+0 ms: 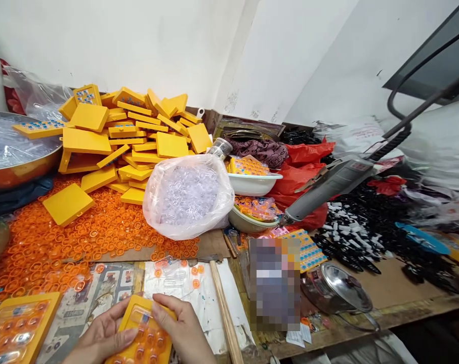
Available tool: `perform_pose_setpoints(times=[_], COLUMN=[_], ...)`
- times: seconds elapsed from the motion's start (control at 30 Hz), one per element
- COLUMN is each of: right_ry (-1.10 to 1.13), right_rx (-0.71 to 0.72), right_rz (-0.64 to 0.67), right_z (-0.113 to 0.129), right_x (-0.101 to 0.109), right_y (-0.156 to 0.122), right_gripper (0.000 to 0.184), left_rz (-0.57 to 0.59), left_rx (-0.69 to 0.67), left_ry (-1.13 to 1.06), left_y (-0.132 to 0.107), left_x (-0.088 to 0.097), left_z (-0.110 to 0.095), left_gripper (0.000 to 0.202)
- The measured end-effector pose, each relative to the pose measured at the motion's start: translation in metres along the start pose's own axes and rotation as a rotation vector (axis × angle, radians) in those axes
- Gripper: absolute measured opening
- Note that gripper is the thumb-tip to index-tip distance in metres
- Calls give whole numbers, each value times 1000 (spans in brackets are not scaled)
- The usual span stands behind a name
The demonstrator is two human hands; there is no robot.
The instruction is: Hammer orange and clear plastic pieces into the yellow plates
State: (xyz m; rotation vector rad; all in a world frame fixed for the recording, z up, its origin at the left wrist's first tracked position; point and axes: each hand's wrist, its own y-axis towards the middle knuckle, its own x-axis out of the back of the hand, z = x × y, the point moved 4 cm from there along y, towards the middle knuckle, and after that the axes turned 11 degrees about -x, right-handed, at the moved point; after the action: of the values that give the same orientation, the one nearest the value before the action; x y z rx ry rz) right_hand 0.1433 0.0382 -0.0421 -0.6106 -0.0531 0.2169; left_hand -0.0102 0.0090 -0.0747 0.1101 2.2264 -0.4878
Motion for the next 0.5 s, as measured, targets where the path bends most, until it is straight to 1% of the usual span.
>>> perform_pose_setpoints(times=[0.07, 0.13, 0.2, 0.23, 0.27, 0.3, 0.33, 0.37, 0.4, 0.47, 0.5], right_ry=[106, 297, 523, 596, 607, 543, 426, 265, 65, -389, -626], right_rx=[-12, -6, -1, 2, 21, 71, 162, 300, 479, 876, 1037], right_rz=[-1, -22, -67, -102, -151, -221, -323, -455, -611, -908, -1003], right_z=[1, 0, -7, -12, -16, -17, -13, -3, 14, 63, 90], right_x=[0, -2, -10, -15, -19, -21, -19, -14, -6, 9, 15], right_y=[0, 1, 1, 1, 0, -1, -5, -10, -19, -37, -42], right_gripper=[56, 56, 58, 59, 59, 58, 56, 52, 48, 45, 43], left_rz=[37, 42, 11, -13, -45, -87, -136, -187, -235, -284, -282], left_rx=[2, 2, -45, -91, -138, -174, -196, -203, -197, -179, -174], left_ry=[2, -46, -92, -99, -93, -75, -57, -44, -35, -33, -36], left_y=[0, -1, -2, -2, -2, -3, -4, -5, -6, -8, -8], left_x=[-2, -4, -5, -4, -3, 0, 3, 7, 10, 14, 14], left_z=[-7, -14, -20, -21, -23, -23, -23, -24, -24, -28, -30], left_gripper=[108, 120, 129, 131, 131, 129, 125, 120, 116, 114, 116])
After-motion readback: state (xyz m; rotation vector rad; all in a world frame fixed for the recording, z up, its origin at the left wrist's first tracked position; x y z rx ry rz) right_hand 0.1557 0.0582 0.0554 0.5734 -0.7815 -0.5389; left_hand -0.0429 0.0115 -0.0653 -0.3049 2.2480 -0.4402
